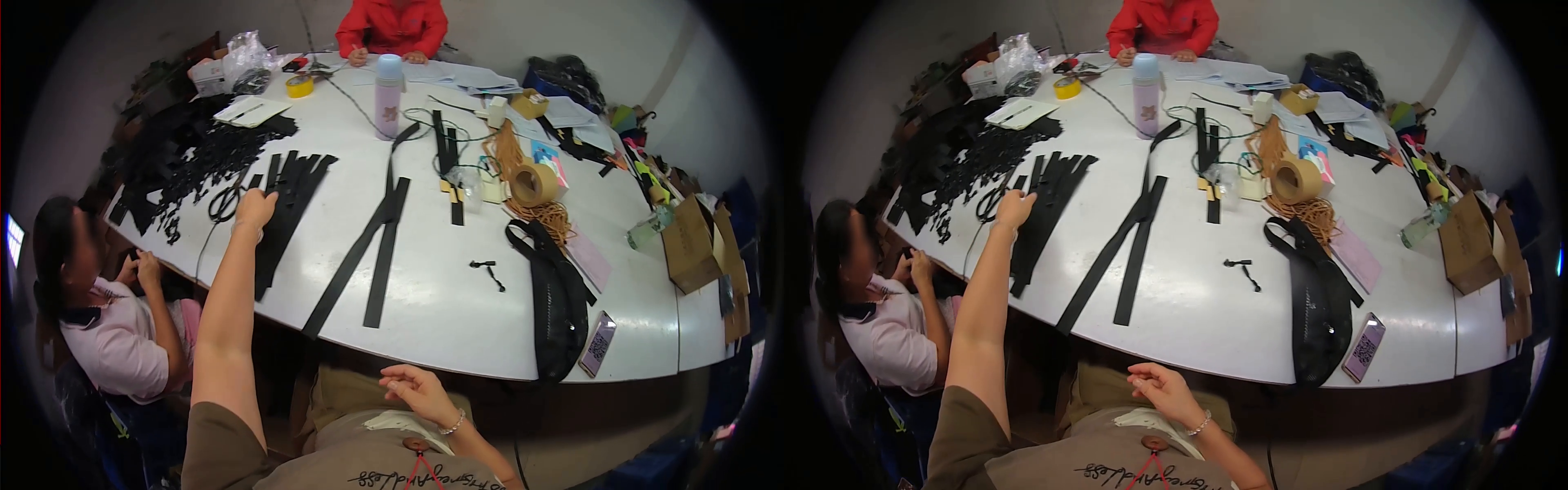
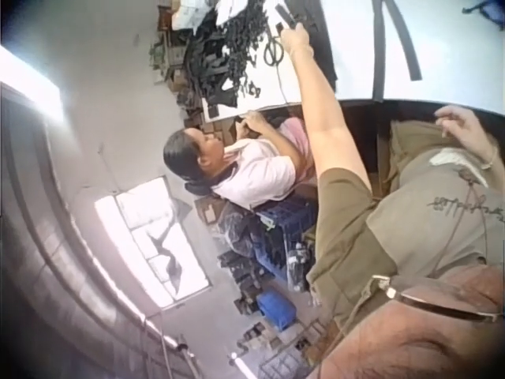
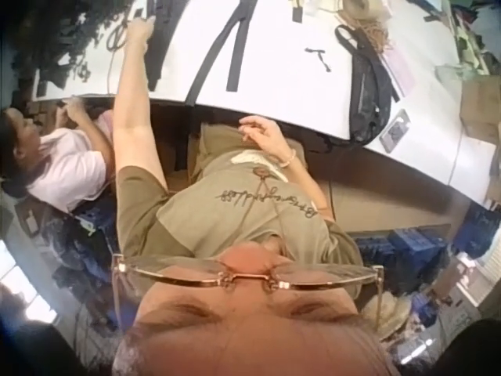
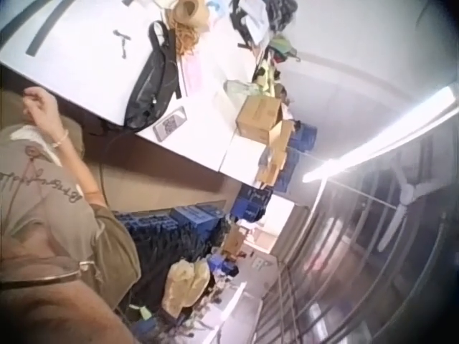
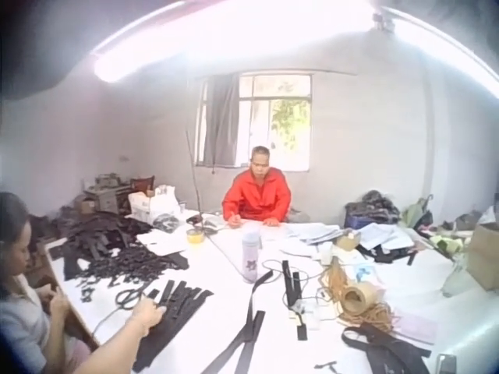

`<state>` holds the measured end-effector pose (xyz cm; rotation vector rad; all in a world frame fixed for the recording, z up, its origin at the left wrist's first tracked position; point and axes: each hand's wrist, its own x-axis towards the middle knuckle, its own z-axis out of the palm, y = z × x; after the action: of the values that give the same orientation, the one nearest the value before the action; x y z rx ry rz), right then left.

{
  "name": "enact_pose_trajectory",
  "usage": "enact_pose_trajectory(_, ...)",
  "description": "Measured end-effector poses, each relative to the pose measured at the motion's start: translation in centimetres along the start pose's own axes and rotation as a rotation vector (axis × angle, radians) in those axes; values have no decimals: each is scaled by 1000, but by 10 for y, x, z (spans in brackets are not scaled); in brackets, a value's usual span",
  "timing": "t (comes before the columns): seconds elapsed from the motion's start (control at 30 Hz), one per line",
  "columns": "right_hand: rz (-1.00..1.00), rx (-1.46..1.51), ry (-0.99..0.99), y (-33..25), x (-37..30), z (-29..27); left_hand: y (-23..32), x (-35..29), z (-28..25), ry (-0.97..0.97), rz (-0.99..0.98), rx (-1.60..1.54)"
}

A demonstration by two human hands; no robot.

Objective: Assembling small black nylon straps by threading them through connectors or buckles.

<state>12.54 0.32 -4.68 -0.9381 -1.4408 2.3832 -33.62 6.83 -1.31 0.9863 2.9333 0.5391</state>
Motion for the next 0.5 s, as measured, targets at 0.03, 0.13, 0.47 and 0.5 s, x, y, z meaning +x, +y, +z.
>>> enact_pose_trajectory(0.03, -59, 21, 65, -2, -1, -6, 8, -10, 11, -15, 20, -12)
enact_pose_trajectory(0.13, -319, -67, 341, -25, 9, -35, 28, -49, 31, 270, 417, -376)
enact_pose_trajectory(0.47, -528, -1137, 1347, -87, 88, -152, 99, -170, 52, -168, 336, -269)
enact_pose_trajectory(0.5, -447, -1138, 1225, -89, 89, -157, 97, -175, 47, -186, 366, -262)
